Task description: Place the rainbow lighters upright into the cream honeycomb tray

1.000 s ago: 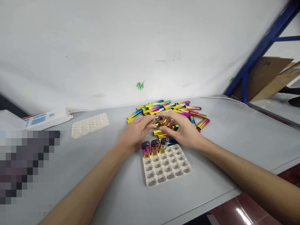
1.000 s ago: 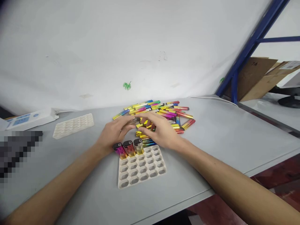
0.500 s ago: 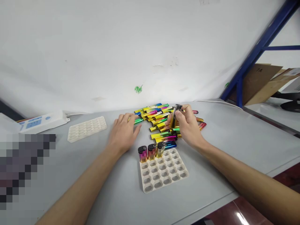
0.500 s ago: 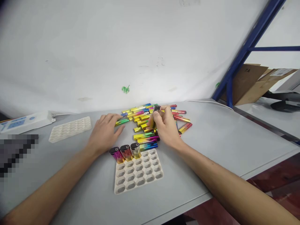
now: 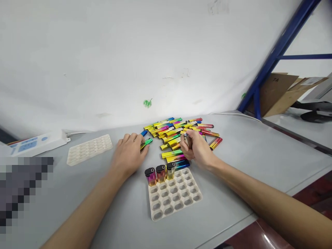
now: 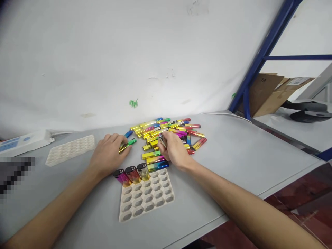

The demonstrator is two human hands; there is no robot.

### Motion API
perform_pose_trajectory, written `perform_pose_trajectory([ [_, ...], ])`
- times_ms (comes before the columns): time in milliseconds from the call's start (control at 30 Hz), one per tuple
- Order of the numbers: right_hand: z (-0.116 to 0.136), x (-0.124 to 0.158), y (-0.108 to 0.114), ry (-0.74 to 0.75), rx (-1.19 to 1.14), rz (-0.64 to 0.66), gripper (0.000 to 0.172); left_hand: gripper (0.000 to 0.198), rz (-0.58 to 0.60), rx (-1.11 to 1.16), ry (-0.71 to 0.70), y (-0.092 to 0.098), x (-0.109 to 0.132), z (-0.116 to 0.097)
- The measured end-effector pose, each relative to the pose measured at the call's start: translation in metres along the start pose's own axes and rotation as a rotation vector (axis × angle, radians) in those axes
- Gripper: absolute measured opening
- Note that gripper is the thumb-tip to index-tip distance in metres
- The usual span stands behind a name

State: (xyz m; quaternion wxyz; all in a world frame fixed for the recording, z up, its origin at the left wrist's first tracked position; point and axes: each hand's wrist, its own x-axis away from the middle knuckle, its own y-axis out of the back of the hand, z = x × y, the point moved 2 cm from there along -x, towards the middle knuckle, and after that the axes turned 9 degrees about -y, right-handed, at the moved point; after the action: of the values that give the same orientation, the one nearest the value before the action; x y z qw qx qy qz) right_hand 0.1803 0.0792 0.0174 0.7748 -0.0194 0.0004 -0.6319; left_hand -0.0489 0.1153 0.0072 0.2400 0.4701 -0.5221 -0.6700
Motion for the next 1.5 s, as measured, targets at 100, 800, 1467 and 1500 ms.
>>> perform_pose_trajectory([
  [100,0.000,0.000,-0.001,0.017,0.018,-0.002,0.055,0.020,-0.022,0.012,-0.009,0.000,0.001,0.001],
  [800,0.017,0.006,-0.002,0.039,0.052,0.266,0.037,0.009,-0.200,0.288,-0.051,0.013,0.003,-0.003],
  [1467,0.028,0.013,0.010,-0.043,0.428,0.457,0.025,0.029,-0.324,0.567,0.070,0.021,0.004,-0.010],
  [1500,0.028,0.013,0.011,-0.044,0.453,0.453,0.026,0.031,-0.318,0.572,0.066,0.021,0.005,-0.011],
])
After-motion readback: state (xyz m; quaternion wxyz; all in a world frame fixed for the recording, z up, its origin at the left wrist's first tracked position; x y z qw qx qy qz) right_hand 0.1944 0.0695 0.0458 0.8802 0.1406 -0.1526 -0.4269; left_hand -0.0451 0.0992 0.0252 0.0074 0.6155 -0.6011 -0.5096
